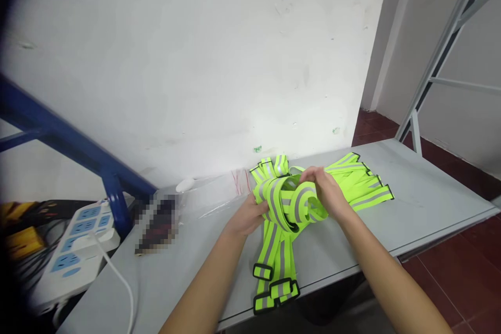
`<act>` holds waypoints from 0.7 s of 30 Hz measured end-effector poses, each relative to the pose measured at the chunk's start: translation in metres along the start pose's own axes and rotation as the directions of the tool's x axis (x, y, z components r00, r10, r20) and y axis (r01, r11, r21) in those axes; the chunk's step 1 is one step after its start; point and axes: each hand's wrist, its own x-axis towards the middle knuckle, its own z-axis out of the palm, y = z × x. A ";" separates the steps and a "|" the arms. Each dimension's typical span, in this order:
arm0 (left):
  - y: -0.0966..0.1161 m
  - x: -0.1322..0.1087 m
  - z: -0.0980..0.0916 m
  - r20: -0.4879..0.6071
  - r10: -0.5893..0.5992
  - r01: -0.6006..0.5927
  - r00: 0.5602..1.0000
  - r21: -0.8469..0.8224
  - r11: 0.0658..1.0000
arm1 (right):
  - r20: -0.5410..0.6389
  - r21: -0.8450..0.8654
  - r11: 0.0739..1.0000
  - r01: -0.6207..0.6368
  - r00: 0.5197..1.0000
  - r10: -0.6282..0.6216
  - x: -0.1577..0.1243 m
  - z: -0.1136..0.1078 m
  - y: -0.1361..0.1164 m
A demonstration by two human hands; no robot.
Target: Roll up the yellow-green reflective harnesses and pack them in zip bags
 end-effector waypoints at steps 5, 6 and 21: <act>0.002 0.000 -0.007 -0.035 -0.022 0.023 0.999 0.028 0.999 | -0.063 -0.035 0.999 -0.007 0.998 0.004 -0.007 0.001 0.011; 0.002 0.000 -0.007 -0.010 -0.043 0.044 0.999 0.062 0.997 | -0.074 -0.060 0.998 0.000 0.997 -0.004 -0.006 0.003 0.011; 0.003 -0.001 0.014 0.001 -0.006 0.006 1.000 0.036 0.999 | -0.051 -0.160 0.941 0.299 0.949 -0.310 0.001 -0.004 0.026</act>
